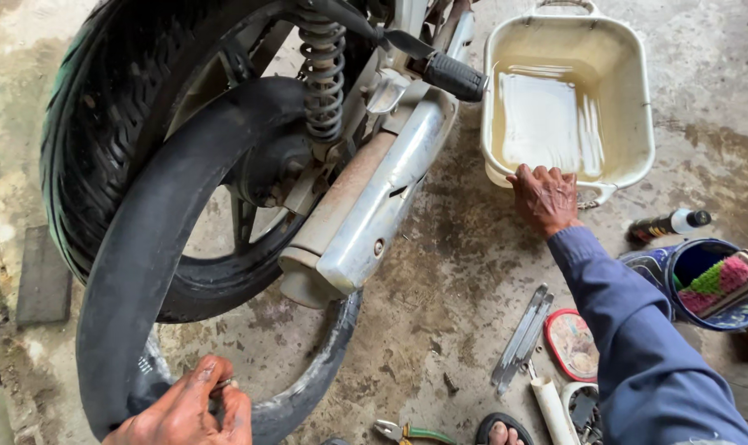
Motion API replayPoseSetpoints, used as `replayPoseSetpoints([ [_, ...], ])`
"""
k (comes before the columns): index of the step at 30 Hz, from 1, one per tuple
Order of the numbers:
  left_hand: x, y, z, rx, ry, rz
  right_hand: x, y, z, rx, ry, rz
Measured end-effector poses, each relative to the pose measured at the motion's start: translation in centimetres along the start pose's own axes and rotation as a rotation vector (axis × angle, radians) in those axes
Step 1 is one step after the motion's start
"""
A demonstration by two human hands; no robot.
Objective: The person removes the inner tube from a motorcycle rear wheel, marks a spot on the tube, and dips it in a basin of water to check for leaks. They then wrap the tube around a white PVC pipe, secure it with a black rubber strap, and use a thin rod to work on the tube.
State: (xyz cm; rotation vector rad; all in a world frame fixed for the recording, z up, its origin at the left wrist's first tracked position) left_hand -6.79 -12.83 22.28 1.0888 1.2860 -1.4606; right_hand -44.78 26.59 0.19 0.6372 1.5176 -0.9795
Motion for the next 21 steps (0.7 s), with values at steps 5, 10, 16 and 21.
replayPoseSetpoints([
  [5,-0.2,0.5,0.5,-0.21,-0.008,0.149,-0.2,-1.6,0.2,0.107,-0.027,0.08],
  [10,-1.1,1.1,1.2,-0.805,0.126,0.187,-1.2,-3.9,0.9,0.176,0.0,0.086],
  [16,-2.5,-0.3,1.5,-0.894,0.175,0.278,-1.1,-6.3,1.2,0.323,-0.086,0.143],
  [21,-6.5,-2.5,0.2,-0.742,0.27,0.039,0.9,-7.4,1.8,0.337,-0.056,0.201],
])
Point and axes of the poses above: each hand's wrist, its own y-axis away from the middle knuckle, its own x-axis out of the palm, z = x × y, the point moved 6 cm from there along -y, towards the middle knuckle, and after that the axes turned 8 degrees about -x, right-handed, at the moved point
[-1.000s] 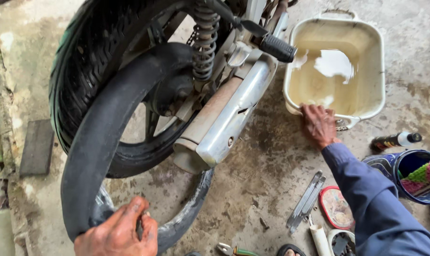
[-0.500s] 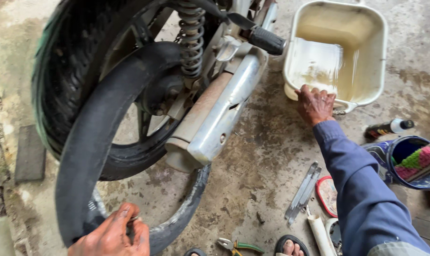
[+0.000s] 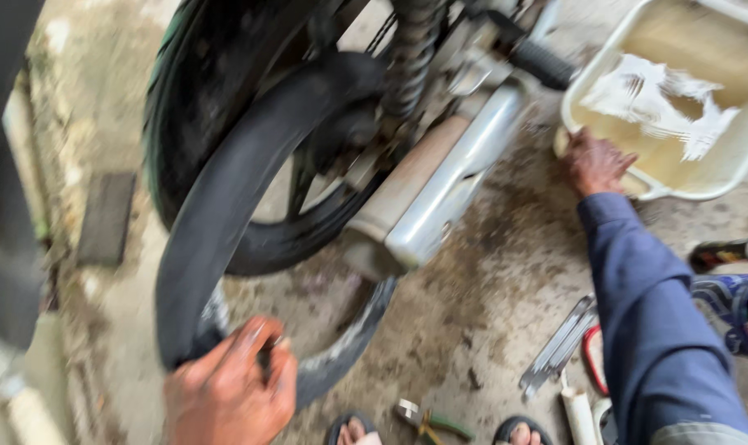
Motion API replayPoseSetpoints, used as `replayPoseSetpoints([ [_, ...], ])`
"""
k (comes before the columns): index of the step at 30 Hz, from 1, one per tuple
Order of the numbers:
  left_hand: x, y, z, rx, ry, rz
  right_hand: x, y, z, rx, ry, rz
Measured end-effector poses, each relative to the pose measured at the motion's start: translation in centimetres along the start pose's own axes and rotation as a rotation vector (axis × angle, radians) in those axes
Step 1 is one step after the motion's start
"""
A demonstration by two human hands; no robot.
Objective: The person removes the inner tube from a motorcycle rear wheel, marks a spot on the tube, and dips it in a basin of water to check for leaks. They then wrap the tube around a white PVC pipe, secure it with a black rubber strap, and use a thin rod to work on the tube.
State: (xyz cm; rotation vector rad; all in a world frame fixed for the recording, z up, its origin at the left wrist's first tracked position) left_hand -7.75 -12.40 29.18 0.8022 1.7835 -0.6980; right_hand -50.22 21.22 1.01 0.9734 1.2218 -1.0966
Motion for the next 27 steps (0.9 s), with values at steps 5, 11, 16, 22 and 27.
replayPoseSetpoints([
  [5,-2.1,0.6,-1.3,-0.018,0.209,0.149,0.8,7.0,7.5,-0.688,0.413,-0.379],
  [11,-3.5,1.7,-2.1,0.037,0.461,0.172,5.4,21.4,21.2,-1.376,-0.189,-0.132],
  [16,-2.6,2.0,0.5,-0.202,0.771,0.326,4.8,11.1,13.3,-0.927,0.568,-0.159],
  [22,-1.3,2.4,1.6,-0.162,0.657,0.264,-3.4,3.9,-8.1,-0.162,0.092,-0.135],
  [27,-0.2,1.3,0.0,-0.14,0.473,0.264,-2.2,7.5,-9.3,-0.137,0.0,0.034],
])
Point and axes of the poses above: each hand's wrist, its own y-axis away from the middle knuckle, its own x-axis out of the palm, z = x × y, the point moved 6 cm from there along -y, towards the middle knuckle, and after that the axes turned 8 degrees about -x, right-handed, at the moved point
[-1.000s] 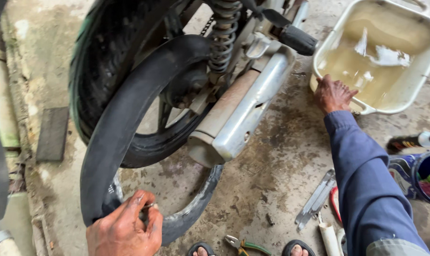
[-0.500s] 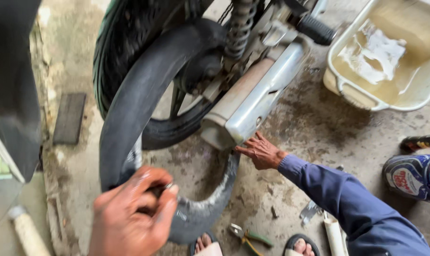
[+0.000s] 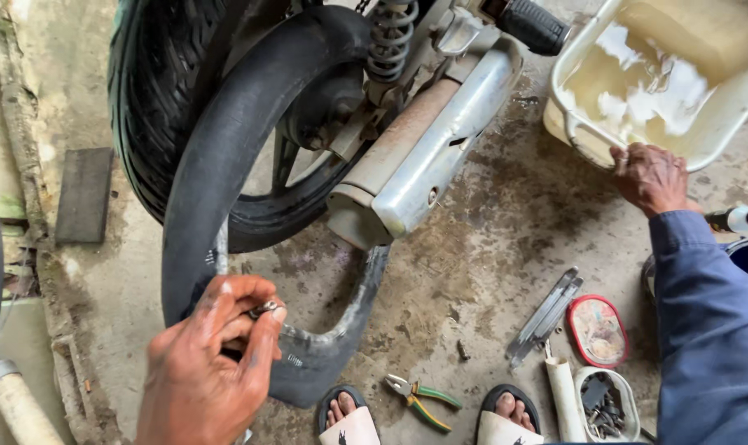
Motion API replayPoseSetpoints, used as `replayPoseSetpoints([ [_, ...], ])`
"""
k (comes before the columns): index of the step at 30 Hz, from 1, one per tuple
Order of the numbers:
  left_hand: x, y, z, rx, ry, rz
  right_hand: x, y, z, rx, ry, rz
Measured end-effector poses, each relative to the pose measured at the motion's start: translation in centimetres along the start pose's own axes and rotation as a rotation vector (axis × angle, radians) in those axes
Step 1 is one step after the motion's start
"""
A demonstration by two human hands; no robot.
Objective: The person removes the inner tube from a motorcycle rear wheel, marks a spot on the tube, and dips it in a basin of water to check for leaks. They then wrap the tube around a white PVC pipe, secure it with a black rubber strap, and use a thin rod to work on the tube.
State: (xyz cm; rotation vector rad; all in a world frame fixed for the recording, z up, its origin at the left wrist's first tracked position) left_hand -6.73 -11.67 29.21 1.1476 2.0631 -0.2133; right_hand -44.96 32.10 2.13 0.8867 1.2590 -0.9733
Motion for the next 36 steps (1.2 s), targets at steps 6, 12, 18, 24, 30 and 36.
replayPoseSetpoints([
  [6,0.0,0.5,-2.8,0.165,-0.08,-0.073,-0.5,1.0,2.6,-0.016,-0.049,0.054],
  [12,-0.8,1.0,-3.5,0.276,-0.072,-0.081,0.3,3.2,3.1,0.003,-0.09,0.095],
  [18,-1.9,1.7,-5.5,0.374,0.002,-0.082,0.3,4.6,6.5,-0.143,0.29,0.157],
  [24,-2.0,1.5,-5.9,0.103,0.133,0.005,3.6,14.2,28.0,-1.013,-0.304,0.336],
  [30,-4.0,1.0,-7.2,0.197,0.507,0.04,6.2,17.7,34.2,-1.085,-0.491,0.448],
  [36,-3.4,-3.1,-7.2,0.21,0.062,0.105,1.0,22.5,30.3,-1.579,-0.711,0.368],
])
Point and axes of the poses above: each hand's wrist, its own y-axis away from the middle knuckle, its own x-axis out of the palm, z = x × y, the point moved 6 cm from there along -y, towards the middle knuckle, and after that the axes turned 8 degrees about -x, right-handed, at the moved point
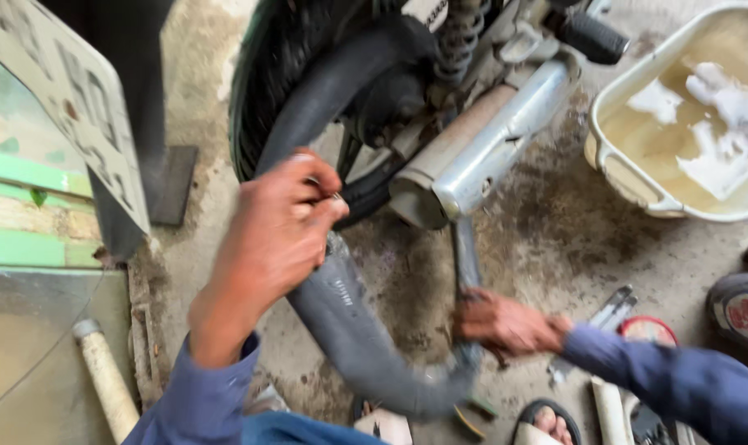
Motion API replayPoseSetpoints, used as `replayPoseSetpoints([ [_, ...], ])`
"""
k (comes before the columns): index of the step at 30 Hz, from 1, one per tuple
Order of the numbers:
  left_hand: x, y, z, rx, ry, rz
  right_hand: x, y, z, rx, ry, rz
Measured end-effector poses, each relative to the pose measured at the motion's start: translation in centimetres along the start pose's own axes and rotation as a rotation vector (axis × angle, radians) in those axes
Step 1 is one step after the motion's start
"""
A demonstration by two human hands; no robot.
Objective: The person removes the inner tube from a motorcycle rear wheel, marks a spot on the tube, and dips it in a basin of water to check for leaks. They then wrap the tube around a white PVC pipe, secure it with a black rubber strap, and use a thin rod to work on the tube.
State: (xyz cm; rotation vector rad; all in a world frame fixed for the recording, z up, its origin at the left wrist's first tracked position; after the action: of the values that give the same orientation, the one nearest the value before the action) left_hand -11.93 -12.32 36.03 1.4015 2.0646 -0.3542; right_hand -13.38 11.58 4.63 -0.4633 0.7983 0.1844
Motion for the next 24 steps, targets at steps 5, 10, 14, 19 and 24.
replayPoseSetpoints([
  [5,0.9,-3.3,-0.6,0.067,0.0,0.307,-3.6,2.4,7.1,-0.09,-0.065,-0.161],
  [10,-1.3,-5.5,-5.0,0.158,-0.279,-0.06,-5.5,2.0,10.3,-0.052,-0.313,-0.179],
  [14,0.3,-0.4,-6.1,0.411,-0.269,0.167,-9.1,2.4,10.2,-0.063,-0.433,-0.347],
  [19,3.8,3.9,-0.5,0.161,-0.335,0.677,-16.0,3.3,8.2,0.074,-0.031,-0.505],
  [24,5.3,3.2,0.3,0.242,-0.246,0.712,-17.7,-0.3,5.5,0.387,-0.486,-0.465],
])
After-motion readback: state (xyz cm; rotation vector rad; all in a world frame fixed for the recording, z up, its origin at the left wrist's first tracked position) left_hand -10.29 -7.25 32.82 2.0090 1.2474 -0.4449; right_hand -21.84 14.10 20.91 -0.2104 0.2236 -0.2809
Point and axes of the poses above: each hand's wrist, its own y-axis away from the middle knuckle, its own x-axis out of the palm, z = x × y, the point moved 6 cm from there along -y, towards the middle knuckle, and after that the axes turned 8 degrees about -x, right-handed, at the moved point
